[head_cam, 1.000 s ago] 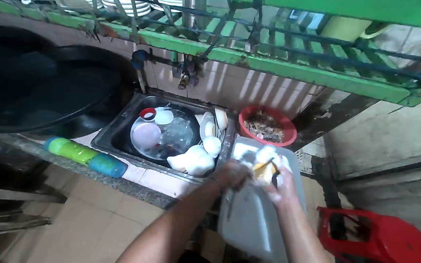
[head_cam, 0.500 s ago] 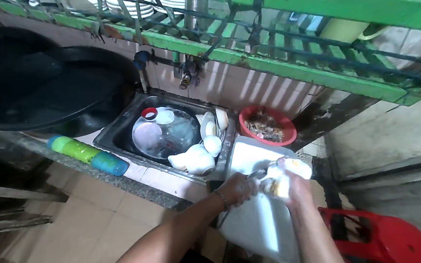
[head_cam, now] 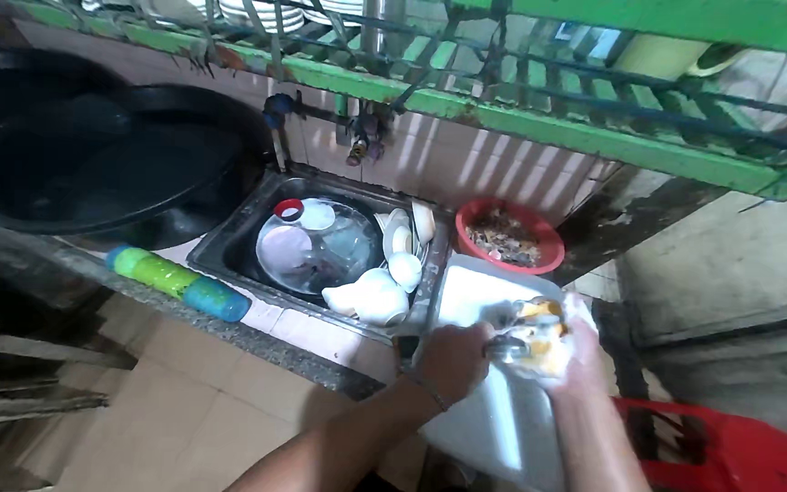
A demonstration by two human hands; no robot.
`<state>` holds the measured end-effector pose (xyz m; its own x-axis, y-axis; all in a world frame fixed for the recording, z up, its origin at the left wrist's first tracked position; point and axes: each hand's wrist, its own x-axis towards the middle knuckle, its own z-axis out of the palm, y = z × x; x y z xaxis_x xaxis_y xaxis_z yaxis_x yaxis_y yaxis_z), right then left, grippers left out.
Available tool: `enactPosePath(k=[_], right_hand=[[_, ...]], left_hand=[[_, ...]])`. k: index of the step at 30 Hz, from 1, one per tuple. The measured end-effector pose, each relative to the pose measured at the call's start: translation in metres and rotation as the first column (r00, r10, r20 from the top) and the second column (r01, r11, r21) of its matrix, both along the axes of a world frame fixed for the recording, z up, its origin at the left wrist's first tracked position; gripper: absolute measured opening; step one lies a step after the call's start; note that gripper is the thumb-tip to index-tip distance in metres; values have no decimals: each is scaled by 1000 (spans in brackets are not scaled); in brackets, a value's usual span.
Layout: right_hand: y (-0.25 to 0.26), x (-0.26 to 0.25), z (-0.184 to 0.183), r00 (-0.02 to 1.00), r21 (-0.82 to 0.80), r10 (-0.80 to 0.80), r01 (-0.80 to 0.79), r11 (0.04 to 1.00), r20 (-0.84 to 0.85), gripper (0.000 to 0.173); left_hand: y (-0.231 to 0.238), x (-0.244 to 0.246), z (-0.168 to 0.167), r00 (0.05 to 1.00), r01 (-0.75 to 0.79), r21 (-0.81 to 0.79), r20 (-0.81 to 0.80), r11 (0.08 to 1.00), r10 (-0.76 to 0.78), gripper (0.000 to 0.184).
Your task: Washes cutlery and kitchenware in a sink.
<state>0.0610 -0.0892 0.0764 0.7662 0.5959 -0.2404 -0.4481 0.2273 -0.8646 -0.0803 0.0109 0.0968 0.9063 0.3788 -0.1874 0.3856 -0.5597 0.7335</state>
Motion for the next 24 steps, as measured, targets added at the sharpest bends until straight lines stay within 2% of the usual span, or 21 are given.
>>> enactPosePath(k=[2,4,6,8,9,11,12,14,16,18,19,22,24], right_hand=[[-7,8,5,999,-99,30,-33,995,-25,26],[-9,6,4,999,-103,17,-21,995,-37,17],[-12,-2,5,1000,-110,-12,10,994,-17,16],[-23,5,7,994,-177,50,-32,984,99,15],[-29,12,12,982,-218,74,-35,975,176,14],[-38,26,20,969,-229,21,37,973,246,12],[-35,25,22,970,-206,-38,89,975,239,11],[-21,12,22,966,-176,-157,195,965,206,14],[-3,-14,17,947,-237,-233,284,929,221,24],[3,-23,12,943,-293,-214,285,912,253,33],[2,-20,12,936,-298,-212,295,908,282,32],[6,-17,17,899,-341,-295,401,850,323,37],[9,-31,7,889,-419,-171,361,833,425,38]], left_hand=[[-11,-3,-2,999,26,243,-31,970,-19,22],[-17,-2,1,1000,12,305,-5,952,-11,24],[-17,-1,3,1000,24,307,8,951,-28,26],[-12,-4,3,997,78,216,4,973,-80,27],[-8,-7,4,992,122,110,2,986,-123,28],[-6,-11,6,986,163,-96,38,982,-160,27],[-10,-11,7,989,147,-139,53,979,-141,27],[-19,-3,8,996,71,-146,56,987,-63,25],[-22,8,5,998,-18,-162,53,987,27,24],[-19,10,-1,997,-46,-190,45,981,56,27],[-17,8,-3,998,-30,-216,44,976,40,28],[-19,5,-6,999,-9,-266,34,964,18,25],[-18,9,1,997,-55,-268,45,962,70,26]])
